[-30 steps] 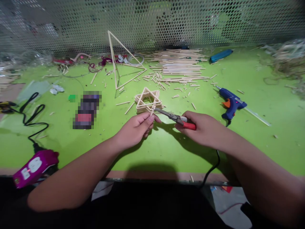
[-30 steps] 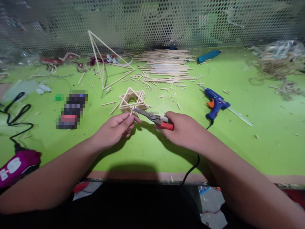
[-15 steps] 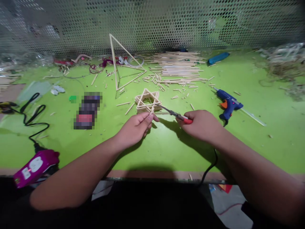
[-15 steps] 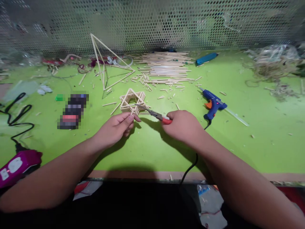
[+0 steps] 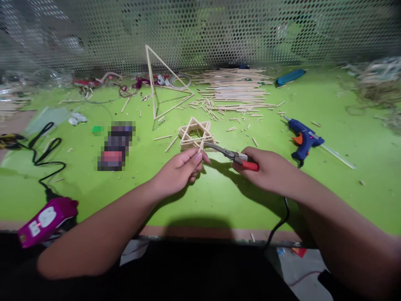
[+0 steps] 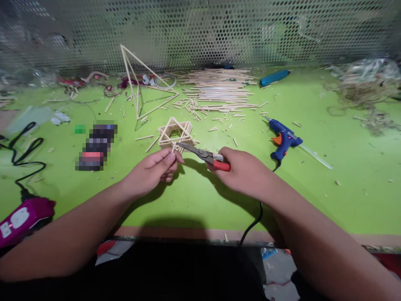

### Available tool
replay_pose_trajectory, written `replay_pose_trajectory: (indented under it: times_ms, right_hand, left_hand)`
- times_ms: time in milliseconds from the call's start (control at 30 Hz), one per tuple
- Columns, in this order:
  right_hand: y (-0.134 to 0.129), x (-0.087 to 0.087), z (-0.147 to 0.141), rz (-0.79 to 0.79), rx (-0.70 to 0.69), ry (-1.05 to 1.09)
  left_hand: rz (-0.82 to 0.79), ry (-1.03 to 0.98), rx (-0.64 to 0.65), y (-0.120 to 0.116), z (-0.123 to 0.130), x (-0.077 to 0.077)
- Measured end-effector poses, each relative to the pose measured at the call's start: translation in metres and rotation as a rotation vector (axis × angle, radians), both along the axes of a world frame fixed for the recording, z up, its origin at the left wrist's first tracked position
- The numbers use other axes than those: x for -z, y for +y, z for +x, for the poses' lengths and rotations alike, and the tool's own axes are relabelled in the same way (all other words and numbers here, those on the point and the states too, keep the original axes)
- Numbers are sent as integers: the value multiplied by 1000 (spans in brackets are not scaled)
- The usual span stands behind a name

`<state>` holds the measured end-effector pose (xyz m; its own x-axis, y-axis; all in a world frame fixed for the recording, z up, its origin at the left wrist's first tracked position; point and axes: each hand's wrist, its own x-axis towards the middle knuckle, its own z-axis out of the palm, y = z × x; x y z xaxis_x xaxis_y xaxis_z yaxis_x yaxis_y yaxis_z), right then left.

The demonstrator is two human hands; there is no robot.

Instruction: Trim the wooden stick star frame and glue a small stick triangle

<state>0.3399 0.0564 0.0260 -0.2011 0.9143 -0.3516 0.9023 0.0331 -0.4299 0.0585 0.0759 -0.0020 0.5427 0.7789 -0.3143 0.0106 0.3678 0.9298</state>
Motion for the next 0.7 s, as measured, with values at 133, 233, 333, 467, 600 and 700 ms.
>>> replay_pose_trajectory:
  times_ms: [133,233,333,467,600,700]
  right_hand:
    - [0,-1,0,-2,5,-4]
    - [0,-3,-1,-13,5,-5]
    - [-1,-3,-1,-19,-3,9]
    - [-2,-3,-4,4,-5,19]
    - [-1,-4,-11,20,77,-71]
    - [2,-7,-16,-1,118,-127]
  left_hand:
    - [28,8,16,0,0,0]
    - [52,27,18,0,0,1]
    - [82,73,11,0,0,2]
    - [136,137,4,-2,1,1]
    - [150,138,4,-4,4,-1]
    - [136,166,-2,-3,5,-2]
